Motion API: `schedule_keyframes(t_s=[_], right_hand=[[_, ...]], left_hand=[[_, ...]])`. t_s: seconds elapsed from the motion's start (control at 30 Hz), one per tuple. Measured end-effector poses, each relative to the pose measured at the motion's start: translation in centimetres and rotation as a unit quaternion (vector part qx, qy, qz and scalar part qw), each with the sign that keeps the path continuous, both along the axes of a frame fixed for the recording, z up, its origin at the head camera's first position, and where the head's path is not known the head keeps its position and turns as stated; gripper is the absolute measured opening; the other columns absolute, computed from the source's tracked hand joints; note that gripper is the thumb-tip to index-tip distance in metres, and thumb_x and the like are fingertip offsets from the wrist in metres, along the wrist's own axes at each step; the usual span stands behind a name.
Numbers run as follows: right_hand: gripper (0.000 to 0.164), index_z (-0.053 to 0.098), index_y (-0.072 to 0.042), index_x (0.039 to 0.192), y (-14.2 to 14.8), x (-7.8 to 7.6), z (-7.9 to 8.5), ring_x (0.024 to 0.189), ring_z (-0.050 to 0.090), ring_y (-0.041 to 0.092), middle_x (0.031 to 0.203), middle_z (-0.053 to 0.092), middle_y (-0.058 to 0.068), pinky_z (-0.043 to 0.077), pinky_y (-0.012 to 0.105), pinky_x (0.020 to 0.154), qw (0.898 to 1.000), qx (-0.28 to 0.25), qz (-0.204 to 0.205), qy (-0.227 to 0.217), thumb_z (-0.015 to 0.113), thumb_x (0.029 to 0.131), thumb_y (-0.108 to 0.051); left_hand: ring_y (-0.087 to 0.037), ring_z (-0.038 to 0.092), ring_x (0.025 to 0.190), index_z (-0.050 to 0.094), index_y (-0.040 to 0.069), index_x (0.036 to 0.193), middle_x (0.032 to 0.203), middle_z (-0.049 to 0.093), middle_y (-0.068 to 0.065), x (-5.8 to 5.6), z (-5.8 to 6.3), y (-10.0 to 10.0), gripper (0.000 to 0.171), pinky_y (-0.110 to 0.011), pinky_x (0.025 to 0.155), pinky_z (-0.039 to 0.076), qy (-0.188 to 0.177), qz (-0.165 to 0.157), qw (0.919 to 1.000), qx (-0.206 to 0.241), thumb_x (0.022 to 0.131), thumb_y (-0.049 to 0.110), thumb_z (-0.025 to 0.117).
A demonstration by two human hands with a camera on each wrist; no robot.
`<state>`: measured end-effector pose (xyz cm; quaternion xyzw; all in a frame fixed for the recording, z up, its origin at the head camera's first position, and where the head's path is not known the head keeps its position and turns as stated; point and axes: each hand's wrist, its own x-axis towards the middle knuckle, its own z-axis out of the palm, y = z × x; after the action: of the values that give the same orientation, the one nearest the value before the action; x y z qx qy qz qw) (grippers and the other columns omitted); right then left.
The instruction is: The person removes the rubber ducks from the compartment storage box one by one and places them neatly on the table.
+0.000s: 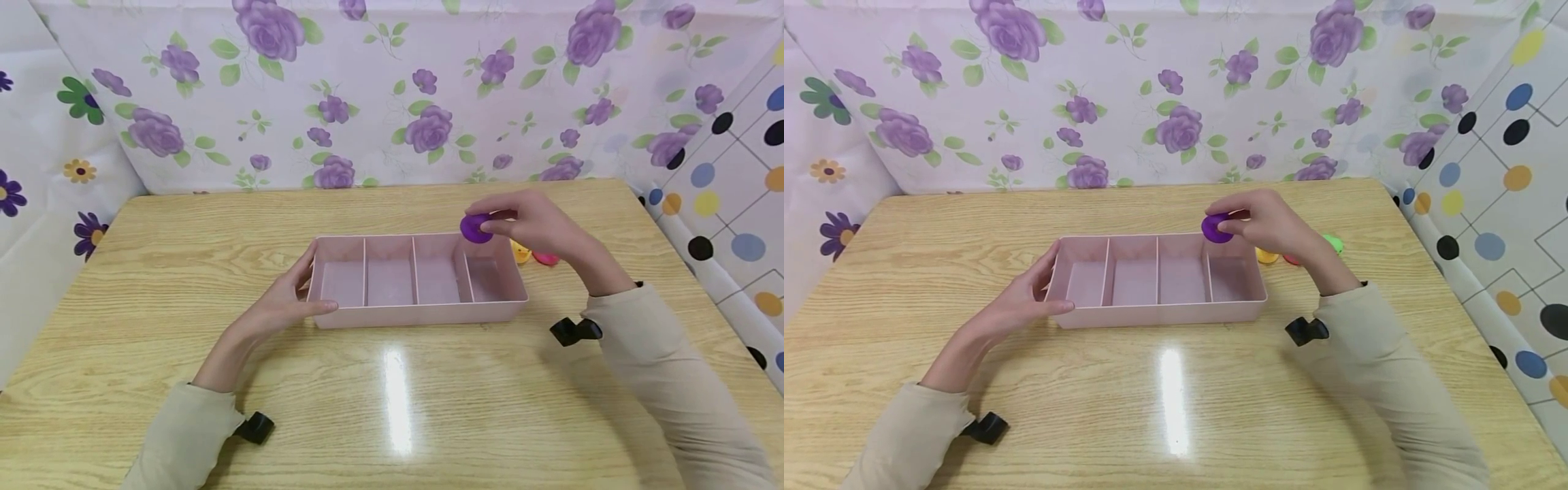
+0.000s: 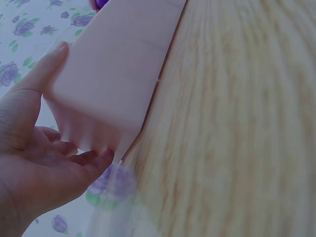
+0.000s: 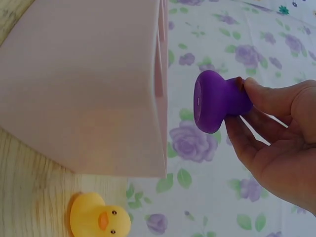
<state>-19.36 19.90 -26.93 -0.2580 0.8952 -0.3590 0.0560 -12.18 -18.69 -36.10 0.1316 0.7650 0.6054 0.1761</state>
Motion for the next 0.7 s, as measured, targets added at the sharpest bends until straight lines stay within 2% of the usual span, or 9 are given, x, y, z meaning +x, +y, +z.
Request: schedule_keyframes(t_s=[0.17, 0.4, 0.6, 0.7], right_hand=[[0.028, 0.069, -0.001, 0.118, 1.3, -0.2, 0.3, 0.101, 0.065, 0.028, 0.117, 0.066, 0.015, 0.054, 0.028, 0.082, 1.0, 0.012, -0.023, -0.001, 0.065, 0.091, 0.001], [0.029, 0.067, -0.001, 0.122, 2.7, -0.4, 0.5, 0.1, 0.063, 0.029, 0.116, 0.065, 0.017, 0.055, 0.033, 0.083, 0.998, 0.038, -0.052, -0.004, 0.059, 0.093, 0.001], [0.031, 0.065, 0.001, 0.123, 3.9, -0.6, 0.1, 0.099, 0.063, 0.03, 0.116, 0.065, 0.019, 0.052, 0.017, 0.077, 0.999, 0.025, -0.046, 0.005, 0.058, 0.093, 0.004], [0.031, 0.065, 0.001, 0.124, 4.6, -0.6, 0.0, 0.099, 0.063, 0.031, 0.117, 0.064, 0.019, 0.049, 0.012, 0.075, 0.998, 0.026, -0.049, 0.004, 0.059, 0.093, 0.002]], left_hand=[[-0.042, 0.027, 0.138, -0.006, 0.021, 0.156, 0.158, 0.011, -0.02, 0.0, 0.1, 0.0, 0.107, -0.055, 0.109, 0.029, 0.001, 0.0, 1.0, -0.004, 0.085, 0.013, 0.074], [-0.042, 0.028, 0.137, -0.006, 0.022, 0.156, 0.158, 0.013, -0.021, 0.0, 0.0, 0.0, 0.107, -0.054, 0.109, 0.029, 0.0, 0.001, 1.0, -0.009, 0.085, 0.013, 0.074], [-0.042, 0.029, 0.137, -0.006, 0.022, 0.156, 0.157, 0.015, -0.021, -0.1, -0.1, 0.0, 0.107, -0.054, 0.108, 0.03, -0.002, 0.002, 1.0, -0.005, 0.085, 0.012, 0.074], [-0.042, 0.028, 0.137, -0.006, 0.022, 0.156, 0.157, 0.015, -0.021, -0.1, -0.1, 0.0, 0.107, -0.054, 0.108, 0.031, -0.002, 0.001, 1.0, -0.005, 0.085, 0.013, 0.074]])
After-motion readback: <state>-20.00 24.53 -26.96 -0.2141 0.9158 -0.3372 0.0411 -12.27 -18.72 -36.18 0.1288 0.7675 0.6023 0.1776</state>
